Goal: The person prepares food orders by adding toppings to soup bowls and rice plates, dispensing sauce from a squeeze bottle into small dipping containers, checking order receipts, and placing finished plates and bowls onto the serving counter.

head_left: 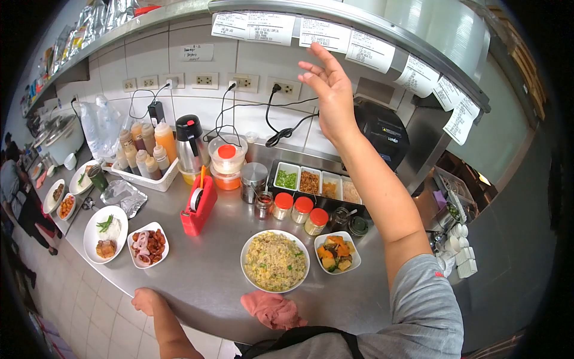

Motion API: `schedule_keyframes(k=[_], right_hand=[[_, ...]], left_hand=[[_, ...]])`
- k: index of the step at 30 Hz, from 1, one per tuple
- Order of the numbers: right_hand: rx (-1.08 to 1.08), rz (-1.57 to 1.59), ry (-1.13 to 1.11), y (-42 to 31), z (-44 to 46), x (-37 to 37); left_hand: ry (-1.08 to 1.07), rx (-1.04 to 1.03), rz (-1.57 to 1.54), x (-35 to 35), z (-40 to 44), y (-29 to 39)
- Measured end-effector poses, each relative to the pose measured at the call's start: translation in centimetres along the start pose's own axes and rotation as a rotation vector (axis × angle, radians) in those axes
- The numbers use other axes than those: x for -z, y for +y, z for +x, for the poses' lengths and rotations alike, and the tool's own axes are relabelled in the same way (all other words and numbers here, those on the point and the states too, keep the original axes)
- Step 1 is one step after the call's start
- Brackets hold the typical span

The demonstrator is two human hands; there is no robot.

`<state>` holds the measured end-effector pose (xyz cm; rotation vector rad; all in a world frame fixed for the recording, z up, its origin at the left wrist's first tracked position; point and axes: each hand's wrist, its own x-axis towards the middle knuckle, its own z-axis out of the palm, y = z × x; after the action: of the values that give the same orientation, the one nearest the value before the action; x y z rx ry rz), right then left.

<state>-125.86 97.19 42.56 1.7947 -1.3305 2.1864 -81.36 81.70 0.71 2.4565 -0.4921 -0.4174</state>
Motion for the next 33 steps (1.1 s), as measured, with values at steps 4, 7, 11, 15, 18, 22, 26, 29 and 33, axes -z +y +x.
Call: schedule_keyframes(k=[4, 7, 11, 15, 18, 22, 26, 29, 33], right_hand=[[0.32, -0.982, -0.142, -1.1, -0.8, 0.8], [0.688, -1.296, -0.067, -2.2, -0.5, 1.1], [0.716, -1.482, -0.097, -2.5, 0.3, 1.8], [0.701, -1.57, -0.11, -2.1, 0.3, 2.2], [0.707, -1.65, -0.119, -2.3, 0.9, 2.5], [0.709, -1.694, -0.103, -2.3, 1.3, 2.4], [0.72, -1.593, -0.109, -2.1, 0.8, 2.3], [0.701, -1.631, -0.121, -2.0, 0.6, 2.1], [0.708, -1.677, -0.099, -1.5, 0.7, 2.4]], left_hand=[[-0.062, -0.01, -0.036, 0.5, 0.0, 0.0], [-0.046, -0.156, 0.14, 0.6, -0.3, -0.1], [0.019, -0.029, 0.014, -0.6, 0.5, -0.1], [0.027, -0.032, 0.018, -0.2, 0.3, 0.1], [0.028, -0.012, 0.015, -0.9, 0.8, 0.0], [0.025, -0.022, 0.001, -0.3, 0.4, 0.1], [-0.019, -0.092, 0.049, 0.5, -0.2, 0.2], [-0.009, -0.013, 0.005, -0.1, 0.3, 0.6], [-0.019, -0.024, 0.036, 0.1, 0.4, 0.2]])
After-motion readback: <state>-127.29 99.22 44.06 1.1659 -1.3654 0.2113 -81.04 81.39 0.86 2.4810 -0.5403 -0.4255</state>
